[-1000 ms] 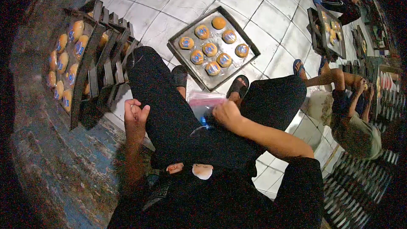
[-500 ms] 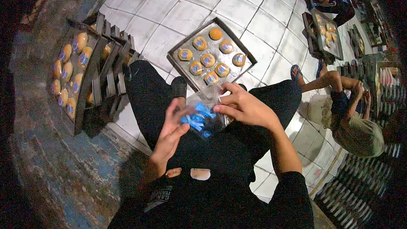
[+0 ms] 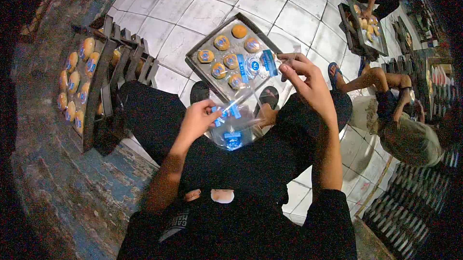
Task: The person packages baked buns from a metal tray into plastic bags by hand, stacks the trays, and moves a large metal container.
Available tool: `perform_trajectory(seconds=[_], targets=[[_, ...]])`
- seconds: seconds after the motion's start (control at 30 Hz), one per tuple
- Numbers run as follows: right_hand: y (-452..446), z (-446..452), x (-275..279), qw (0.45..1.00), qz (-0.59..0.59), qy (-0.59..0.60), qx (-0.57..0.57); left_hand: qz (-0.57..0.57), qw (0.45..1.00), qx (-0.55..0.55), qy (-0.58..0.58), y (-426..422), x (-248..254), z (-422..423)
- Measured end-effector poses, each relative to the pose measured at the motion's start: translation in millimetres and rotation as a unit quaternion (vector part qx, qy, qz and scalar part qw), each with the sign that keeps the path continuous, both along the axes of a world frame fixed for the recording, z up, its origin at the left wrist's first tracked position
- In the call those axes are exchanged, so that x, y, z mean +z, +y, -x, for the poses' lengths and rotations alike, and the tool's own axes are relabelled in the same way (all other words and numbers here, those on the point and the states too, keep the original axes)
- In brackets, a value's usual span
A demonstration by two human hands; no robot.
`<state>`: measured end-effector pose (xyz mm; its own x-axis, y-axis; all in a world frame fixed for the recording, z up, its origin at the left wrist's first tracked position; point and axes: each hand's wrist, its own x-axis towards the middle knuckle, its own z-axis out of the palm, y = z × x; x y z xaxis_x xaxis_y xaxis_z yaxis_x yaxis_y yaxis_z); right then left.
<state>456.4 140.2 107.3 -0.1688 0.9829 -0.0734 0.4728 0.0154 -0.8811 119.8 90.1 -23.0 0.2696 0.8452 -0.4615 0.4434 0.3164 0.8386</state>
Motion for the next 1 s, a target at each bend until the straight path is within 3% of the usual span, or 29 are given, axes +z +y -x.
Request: perform_trajectory(seconds=[0.03,0.1,0.13,0.17,0.23,0.3,0.37,0.4,0.43,0.47,0.5,0.53,0.63,0.7,0.77,0.83,1.0], targets=[[-4.6,0.0,0.9,1.000,0.000,-0.001,-0.001,0.000,1.000,-0.001,-0.001,-3.1,-7.4,-9.2],[-16.4,4.3,1.7,1.000,0.002,0.030,0.003,-0.202,0.946,-0.100,0.232,-10.9,-17.4,-25.9],[-21.8,6.1,4.8,1.000,0.007,0.030,0.006,-0.142,0.936,-0.116,0.302,-15.0,-20.2,-32.1],[-26.4,6.1,3.9,1.000,0.008,0.029,0.004,-0.141,0.936,-0.117,0.300,-20.9,-21.9,-33.1],[-35.2,4.5,1.6,0.999,-0.014,0.043,0.008,-0.195,0.885,-0.139,0.398,-30.8,-10.5,-35.4],[-41.8,4.1,-2.8,0.998,0.003,0.065,-0.002,-0.137,0.888,-0.178,0.401,-31.2,-5.8,-36.6],[-44.6,5.5,-5.2,0.998,-0.028,0.056,-0.005,-0.254,0.863,-0.203,0.386,-34.8,5.0,-34.8],[-46.6,7.9,-0.7,0.996,-0.009,0.086,-0.009,-0.210,0.919,-0.184,0.279,-30.0,27.5,-36.2],[-47.3,10.5,2.2,0.996,-0.015,0.088,-0.015,-0.216,0.916,-0.189,0.280,-22.0,39.7,-33.2],[-50.2,13.7,4.6,0.996,-0.006,0.087,-0.007,-0.005,0.990,-0.111,-0.088,-16.0,48.5,-27.2],[-53.0,16.7,7.0,0.996,0.005,0.085,0.005,0.212,0.873,-0.008,-0.439,-13.6,52.6,-24.5],[-53.4,21.7,-1.1,0.995,0.009,0.103,0.002,0.230,0.850,0.037,-0.472,-14.8,53.7,-25.1],[-47.6,37.7,-0.6,0.996,-0.006,0.079,0.036,0.199,0.845,0.058,-0.492,-5.7,74.5,-22.1],[-40.5,44.6,0.5,0.996,-0.019,0.075,0.033,0.175,0.878,0.085,-0.438,0.2,85.3,-19.1],[-29.4,46.8,-0.8,0.983,0.012,0.180,-0.014,0.094,0.946,0.104,-0.291,7.9,85.6,-8.5],[-8.9,45.8,-9.3,0.963,0.038,0.222,-0.146,0.072,0.941,0.136,-0.301,14.3,83.3,1.2],[47.4,65.5,-31.0,0.955,0.086,0.267,-0.097,0.059,0.947,0.202,-0.243,42.6,72.5,34.2]])
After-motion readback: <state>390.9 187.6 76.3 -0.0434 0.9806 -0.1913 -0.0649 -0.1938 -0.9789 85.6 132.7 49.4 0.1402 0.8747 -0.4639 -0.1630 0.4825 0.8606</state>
